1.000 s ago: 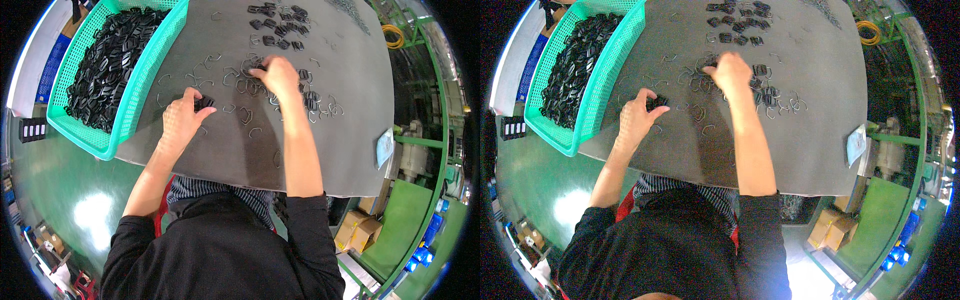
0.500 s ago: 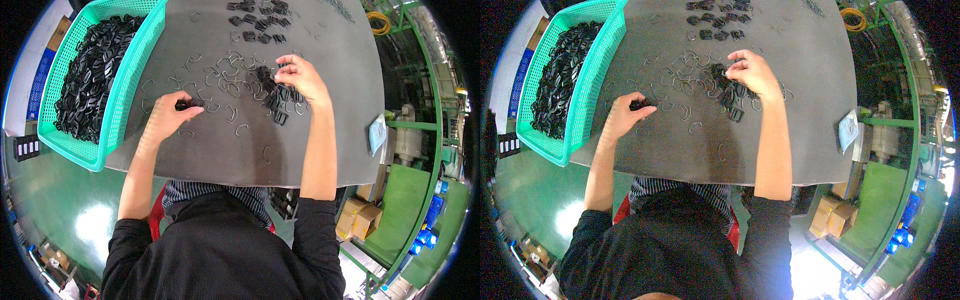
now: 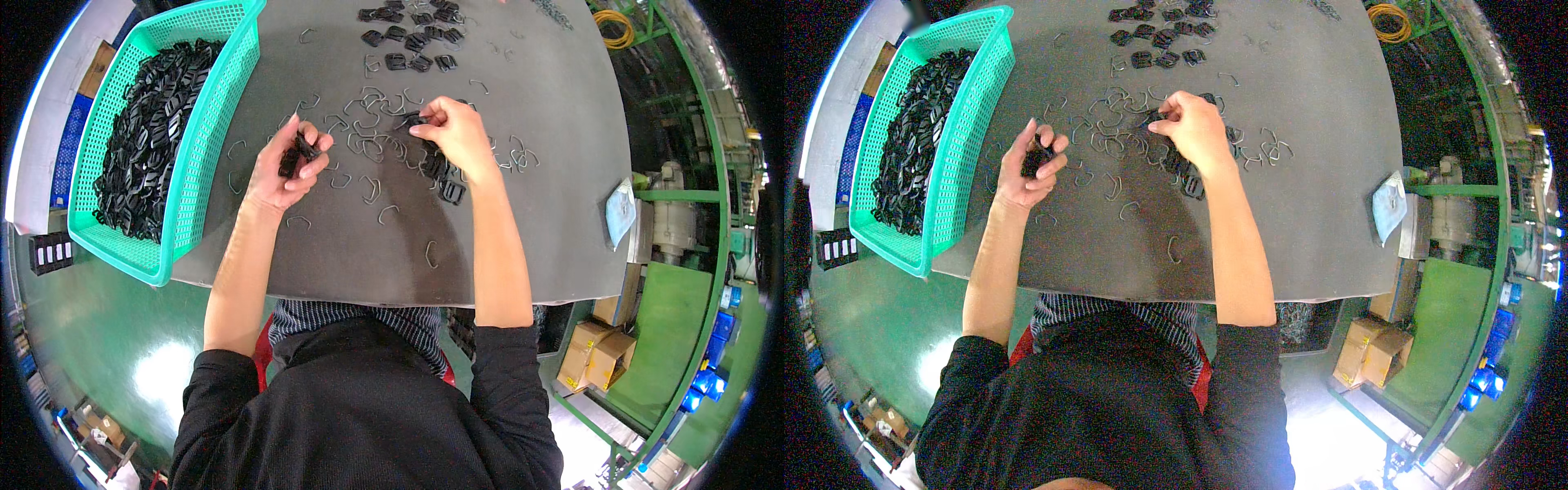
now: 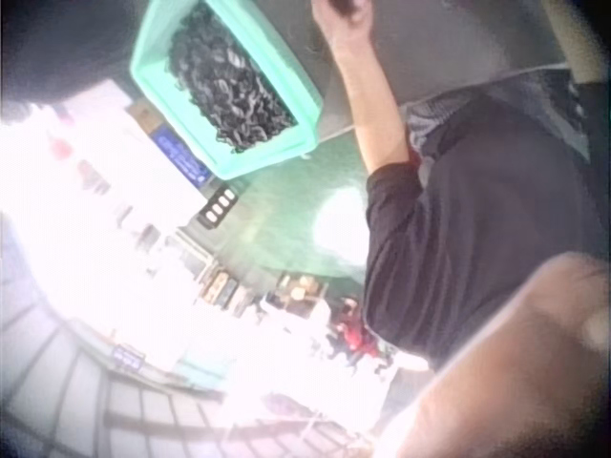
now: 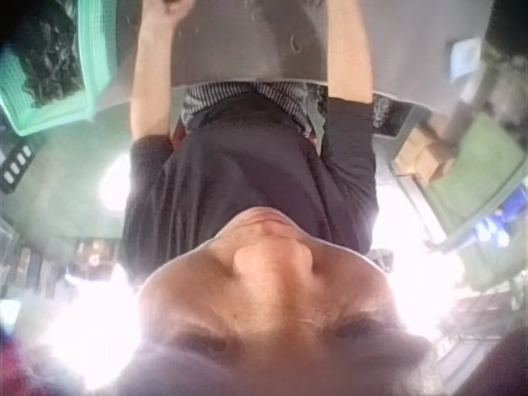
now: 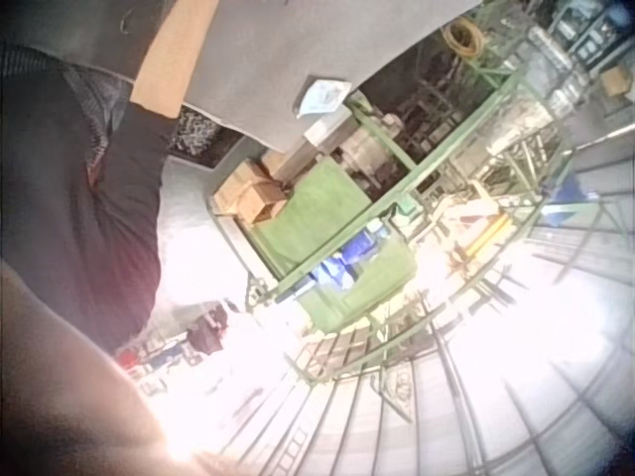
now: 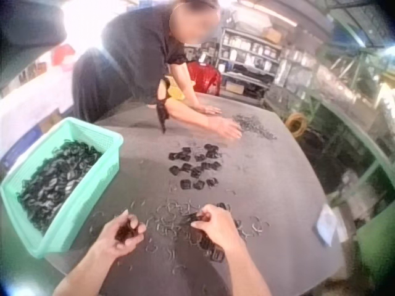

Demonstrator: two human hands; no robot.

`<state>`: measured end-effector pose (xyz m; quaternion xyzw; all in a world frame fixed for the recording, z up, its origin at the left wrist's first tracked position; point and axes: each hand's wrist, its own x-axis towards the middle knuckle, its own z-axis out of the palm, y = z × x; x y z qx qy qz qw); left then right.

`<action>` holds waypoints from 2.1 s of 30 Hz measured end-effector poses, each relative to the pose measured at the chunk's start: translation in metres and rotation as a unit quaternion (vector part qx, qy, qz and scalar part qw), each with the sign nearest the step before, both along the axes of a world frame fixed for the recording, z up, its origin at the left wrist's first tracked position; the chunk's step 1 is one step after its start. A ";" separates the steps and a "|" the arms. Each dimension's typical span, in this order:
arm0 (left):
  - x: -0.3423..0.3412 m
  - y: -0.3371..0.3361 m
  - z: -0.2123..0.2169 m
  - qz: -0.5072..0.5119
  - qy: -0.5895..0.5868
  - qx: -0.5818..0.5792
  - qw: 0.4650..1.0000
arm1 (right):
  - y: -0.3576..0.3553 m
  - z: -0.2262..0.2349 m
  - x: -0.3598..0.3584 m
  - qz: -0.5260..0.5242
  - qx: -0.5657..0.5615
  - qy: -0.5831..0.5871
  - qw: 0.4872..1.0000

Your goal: The person sorts small black plastic buckles and metal hooks on a table by hand, gathering the hooks together into a pile and then pushing them into a black container.

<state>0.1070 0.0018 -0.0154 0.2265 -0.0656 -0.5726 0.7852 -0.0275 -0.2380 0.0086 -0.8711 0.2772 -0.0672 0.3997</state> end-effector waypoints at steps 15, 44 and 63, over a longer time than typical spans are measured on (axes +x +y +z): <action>-0.023 -0.124 0.005 0.038 -0.785 0.329 0.523 | -0.087 -0.011 -0.015 -0.133 0.047 0.022 0.990; 0.042 0.096 0.145 0.160 -0.741 0.587 0.284 | 0.182 0.124 0.177 0.218 -0.054 -0.281 0.933; -0.116 -0.177 0.006 0.040 -0.870 0.228 0.435 | -0.082 -0.014 -0.080 -0.130 -0.070 0.048 0.988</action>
